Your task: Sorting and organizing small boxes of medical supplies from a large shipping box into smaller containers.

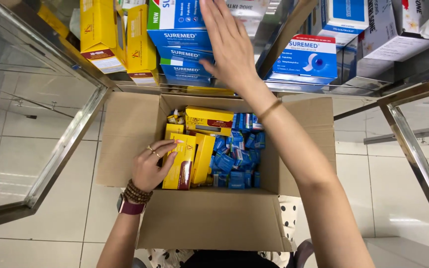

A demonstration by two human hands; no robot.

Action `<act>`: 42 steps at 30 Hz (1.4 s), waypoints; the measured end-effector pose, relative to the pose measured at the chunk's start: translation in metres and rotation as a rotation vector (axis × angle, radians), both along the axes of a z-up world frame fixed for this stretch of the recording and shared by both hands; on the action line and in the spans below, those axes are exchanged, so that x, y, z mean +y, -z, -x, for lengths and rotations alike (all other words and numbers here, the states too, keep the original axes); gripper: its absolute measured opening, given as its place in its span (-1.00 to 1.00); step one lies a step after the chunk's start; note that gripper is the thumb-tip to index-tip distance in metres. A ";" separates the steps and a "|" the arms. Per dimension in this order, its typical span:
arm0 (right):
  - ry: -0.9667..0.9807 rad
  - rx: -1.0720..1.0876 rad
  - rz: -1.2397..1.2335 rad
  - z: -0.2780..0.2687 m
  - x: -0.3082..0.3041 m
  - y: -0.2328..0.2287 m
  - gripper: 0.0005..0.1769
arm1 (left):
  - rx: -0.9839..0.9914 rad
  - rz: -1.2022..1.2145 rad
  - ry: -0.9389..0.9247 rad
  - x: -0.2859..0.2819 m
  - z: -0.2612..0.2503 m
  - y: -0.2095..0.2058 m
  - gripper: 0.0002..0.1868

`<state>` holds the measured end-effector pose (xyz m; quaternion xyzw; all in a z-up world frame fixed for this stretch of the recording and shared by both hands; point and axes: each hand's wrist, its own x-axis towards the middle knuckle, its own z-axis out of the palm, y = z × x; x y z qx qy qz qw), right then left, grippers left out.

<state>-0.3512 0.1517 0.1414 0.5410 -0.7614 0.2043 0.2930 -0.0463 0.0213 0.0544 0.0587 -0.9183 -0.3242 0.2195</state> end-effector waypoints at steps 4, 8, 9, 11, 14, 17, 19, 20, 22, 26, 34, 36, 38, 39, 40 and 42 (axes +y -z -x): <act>0.041 0.076 -0.040 0.000 -0.001 0.018 0.02 | 0.060 0.018 -0.034 -0.014 -0.009 0.011 -0.84; -0.045 0.266 0.041 -0.042 0.016 0.035 -0.29 | 0.069 -0.189 -0.072 -0.027 -0.007 0.038 -0.74; -0.107 0.312 0.110 -0.058 0.023 0.039 -0.41 | 0.028 -0.357 -0.074 -0.032 -0.005 0.051 -0.64; -0.128 0.390 0.104 -0.101 0.034 0.039 -0.49 | 0.129 -0.701 0.053 -0.015 0.000 0.016 -0.39; -0.224 0.426 0.048 -0.155 0.052 0.048 -0.54 | 0.239 -1.222 0.175 -0.006 -0.007 0.028 -0.04; -0.372 0.316 -0.066 -0.180 0.065 0.039 -0.54 | 0.191 -1.407 0.092 0.002 -0.005 0.011 -0.02; -0.449 0.243 -0.129 -0.184 0.071 0.028 -0.53 | 0.138 -1.414 0.014 0.001 -0.005 -0.004 -0.05; -0.410 0.190 -0.194 -0.182 0.074 0.023 -0.51 | 0.129 -1.398 -0.043 -0.002 -0.007 -0.001 -0.07; -0.377 0.137 -0.260 -0.176 0.082 0.017 -0.48 | 0.124 -1.381 -0.105 -0.011 -0.015 0.007 -0.10; -0.339 -0.086 -0.387 -0.160 0.097 0.027 -0.40 | -0.049 -1.476 -0.177 -0.027 -0.039 0.042 -0.16; -0.374 -0.655 -0.099 -0.134 0.090 0.130 -0.66 | -0.340 -1.412 -0.264 -0.028 -0.055 0.084 -0.17; -0.228 -0.933 0.074 -0.126 0.085 0.140 -0.62 | -0.243 -0.999 -0.061 -0.030 -0.063 0.108 0.05; -0.158 -1.180 0.160 -0.121 0.071 0.151 -0.64 | -0.284 -0.863 -0.105 -0.024 -0.058 0.094 0.18; -0.081 -1.421 0.248 -0.119 0.064 0.156 -0.67 | -0.322 -0.726 -0.143 -0.021 -0.054 0.087 0.31; -0.081 -1.424 0.247 -0.122 0.058 0.149 -0.67 | -0.324 -0.727 -0.144 -0.017 -0.054 0.087 0.31; -0.002 -1.406 0.390 -0.127 0.045 0.135 -0.30 | -0.376 -0.427 -0.212 -0.011 -0.051 0.088 0.40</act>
